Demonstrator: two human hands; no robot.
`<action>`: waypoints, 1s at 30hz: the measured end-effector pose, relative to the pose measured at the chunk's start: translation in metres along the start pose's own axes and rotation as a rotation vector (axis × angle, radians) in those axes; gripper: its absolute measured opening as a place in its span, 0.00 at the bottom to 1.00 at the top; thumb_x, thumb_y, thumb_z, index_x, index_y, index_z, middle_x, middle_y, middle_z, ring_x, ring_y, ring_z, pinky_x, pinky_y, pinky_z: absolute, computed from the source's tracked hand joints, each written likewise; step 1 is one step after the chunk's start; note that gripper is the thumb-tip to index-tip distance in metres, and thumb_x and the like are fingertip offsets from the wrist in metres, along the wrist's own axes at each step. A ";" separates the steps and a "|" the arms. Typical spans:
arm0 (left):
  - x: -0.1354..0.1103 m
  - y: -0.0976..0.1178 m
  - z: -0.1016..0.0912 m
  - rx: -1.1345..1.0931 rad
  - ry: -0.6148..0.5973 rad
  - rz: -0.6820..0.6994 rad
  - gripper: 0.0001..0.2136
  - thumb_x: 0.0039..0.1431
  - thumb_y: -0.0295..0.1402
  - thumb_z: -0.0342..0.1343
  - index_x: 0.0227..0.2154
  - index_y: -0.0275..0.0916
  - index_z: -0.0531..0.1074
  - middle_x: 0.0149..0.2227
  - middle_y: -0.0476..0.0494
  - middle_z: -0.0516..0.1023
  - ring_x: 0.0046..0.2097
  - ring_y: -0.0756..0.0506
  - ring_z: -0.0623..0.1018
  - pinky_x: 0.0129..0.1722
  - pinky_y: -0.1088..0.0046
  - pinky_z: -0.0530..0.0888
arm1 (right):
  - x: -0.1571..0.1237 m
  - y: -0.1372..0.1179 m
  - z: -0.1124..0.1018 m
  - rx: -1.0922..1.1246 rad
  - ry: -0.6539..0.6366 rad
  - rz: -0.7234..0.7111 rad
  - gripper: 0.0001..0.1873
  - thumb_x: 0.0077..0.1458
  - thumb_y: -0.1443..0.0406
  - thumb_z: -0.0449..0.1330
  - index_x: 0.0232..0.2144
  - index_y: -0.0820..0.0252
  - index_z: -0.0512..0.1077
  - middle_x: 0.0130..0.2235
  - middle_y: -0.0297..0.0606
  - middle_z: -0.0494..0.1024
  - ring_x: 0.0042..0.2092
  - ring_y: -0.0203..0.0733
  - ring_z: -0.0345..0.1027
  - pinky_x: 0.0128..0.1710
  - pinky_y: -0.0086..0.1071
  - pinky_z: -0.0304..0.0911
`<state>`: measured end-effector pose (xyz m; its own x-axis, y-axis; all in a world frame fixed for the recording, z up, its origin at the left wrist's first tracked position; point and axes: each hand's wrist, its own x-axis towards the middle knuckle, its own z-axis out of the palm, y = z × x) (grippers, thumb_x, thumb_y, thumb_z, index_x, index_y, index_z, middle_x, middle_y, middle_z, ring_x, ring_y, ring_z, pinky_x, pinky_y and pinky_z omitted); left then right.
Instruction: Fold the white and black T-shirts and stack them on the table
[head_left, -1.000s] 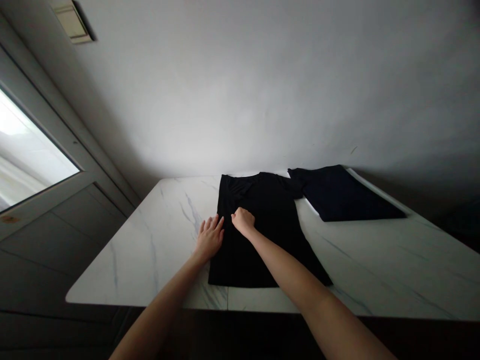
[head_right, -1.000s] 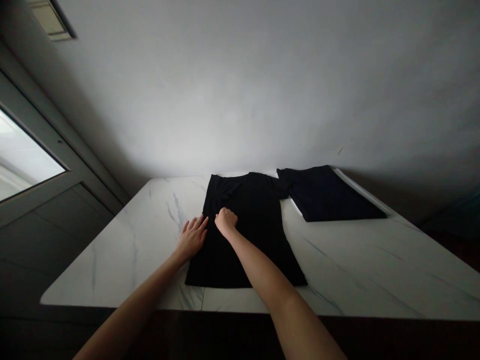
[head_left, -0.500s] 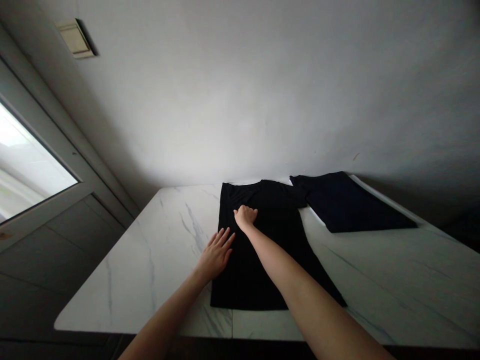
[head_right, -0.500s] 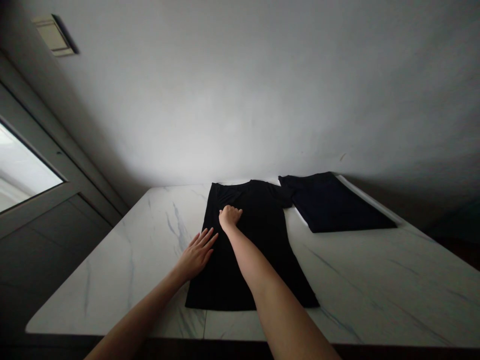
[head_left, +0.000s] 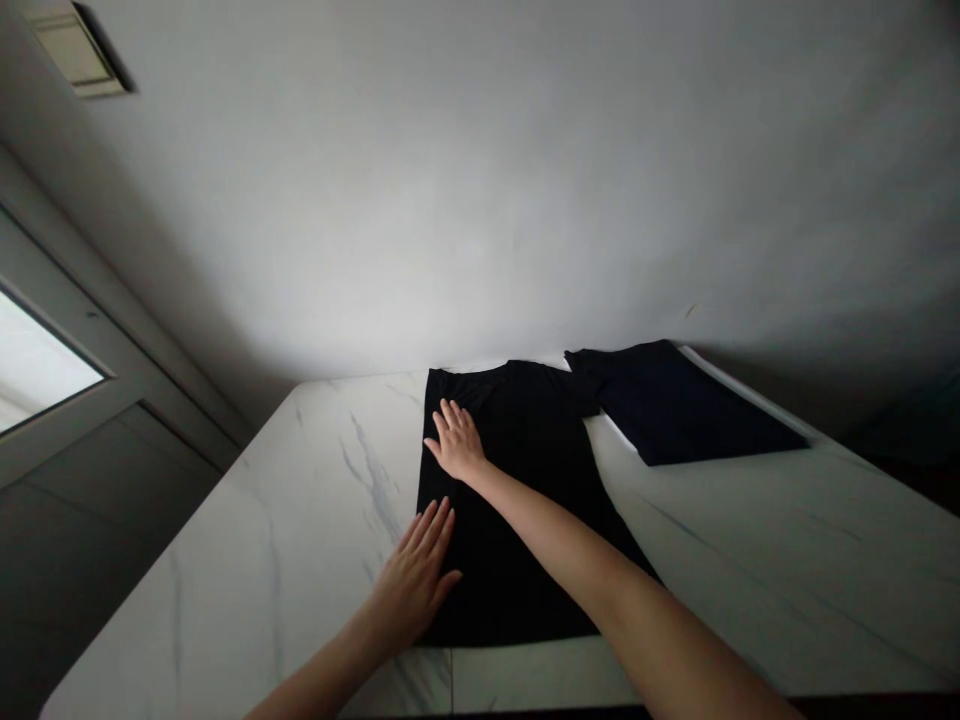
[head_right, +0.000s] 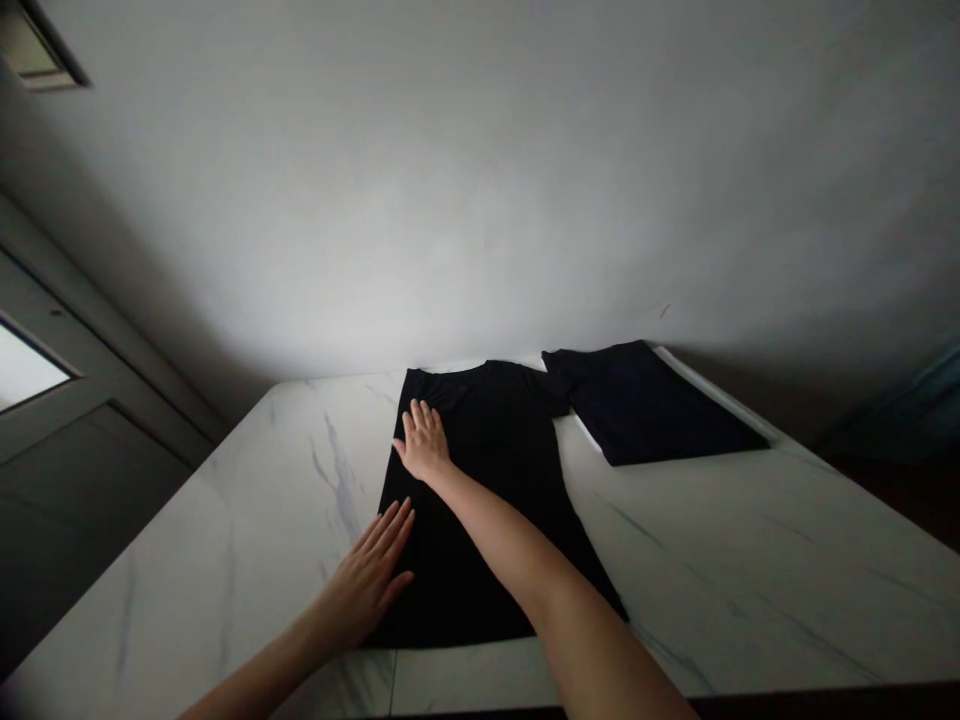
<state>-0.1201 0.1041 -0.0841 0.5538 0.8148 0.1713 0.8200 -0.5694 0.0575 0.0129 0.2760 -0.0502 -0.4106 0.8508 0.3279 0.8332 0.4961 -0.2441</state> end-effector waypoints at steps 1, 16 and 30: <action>-0.004 0.003 0.000 -0.011 -0.004 0.001 0.35 0.68 0.45 0.42 0.69 0.42 0.29 0.70 0.39 0.43 0.70 0.39 0.48 0.66 0.58 0.57 | -0.002 -0.001 0.003 0.010 -0.079 -0.044 0.33 0.64 0.54 0.51 0.63 0.69 0.58 0.69 0.53 0.49 0.69 0.54 0.38 0.66 0.48 0.37; 0.167 -0.053 -0.072 -0.109 0.071 -0.271 0.17 0.66 0.33 0.46 0.53 0.41 0.71 0.53 0.41 0.77 0.53 0.42 0.76 0.55 0.66 0.70 | 0.010 0.065 -0.023 0.102 0.035 0.228 0.19 0.67 0.64 0.46 0.53 0.58 0.71 0.56 0.44 0.73 0.59 0.42 0.64 0.62 0.41 0.48; 0.284 -0.098 0.010 0.032 -0.238 -0.233 0.25 0.66 0.46 0.44 0.65 0.51 0.57 0.69 0.42 0.53 0.68 0.32 0.54 0.62 0.46 0.56 | -0.005 0.260 -0.112 -0.380 0.001 0.621 0.12 0.61 0.73 0.52 0.44 0.64 0.72 0.48 0.51 0.73 0.51 0.49 0.65 0.46 0.35 0.61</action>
<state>-0.0421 0.3925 -0.0509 0.3659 0.9274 -0.0777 0.9306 -0.3641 0.0369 0.2730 0.3808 -0.0133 0.1801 0.9558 0.2324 0.9836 -0.1728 -0.0516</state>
